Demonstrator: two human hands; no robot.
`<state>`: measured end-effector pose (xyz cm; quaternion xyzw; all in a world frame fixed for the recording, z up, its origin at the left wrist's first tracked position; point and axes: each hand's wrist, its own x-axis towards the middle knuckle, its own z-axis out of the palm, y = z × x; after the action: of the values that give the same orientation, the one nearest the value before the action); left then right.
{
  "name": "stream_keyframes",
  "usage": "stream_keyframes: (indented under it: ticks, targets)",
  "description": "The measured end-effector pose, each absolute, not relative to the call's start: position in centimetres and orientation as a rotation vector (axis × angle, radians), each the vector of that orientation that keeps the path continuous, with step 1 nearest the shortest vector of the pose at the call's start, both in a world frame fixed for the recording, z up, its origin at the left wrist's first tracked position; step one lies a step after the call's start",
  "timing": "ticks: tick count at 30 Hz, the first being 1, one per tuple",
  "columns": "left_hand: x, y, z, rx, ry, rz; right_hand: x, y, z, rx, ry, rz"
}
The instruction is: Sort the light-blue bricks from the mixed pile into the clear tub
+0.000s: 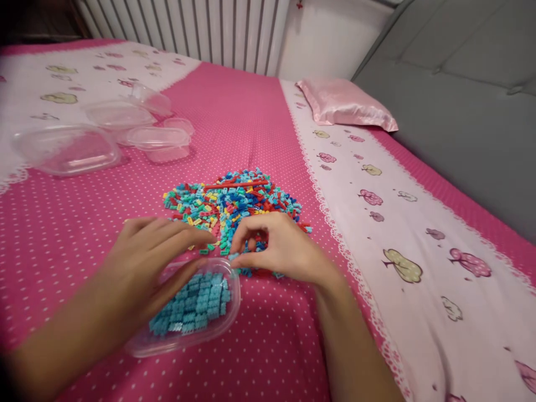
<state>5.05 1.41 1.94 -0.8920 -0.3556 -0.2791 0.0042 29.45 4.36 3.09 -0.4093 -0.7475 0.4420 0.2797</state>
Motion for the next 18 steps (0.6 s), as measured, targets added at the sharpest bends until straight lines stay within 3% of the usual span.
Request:
stream_keyframes:
  ticks: [13,18]
  targets:
    - [6.2,1.0,1.7,-2.79,-1.014,-0.932,27.9,4.0,2.8,-1.025,-1.968,1.394]
    - [7.0,0.7,1.7,-2.692,-0.972,-0.839,28.5,4.2,3.3,-1.032,-1.802,1.218]
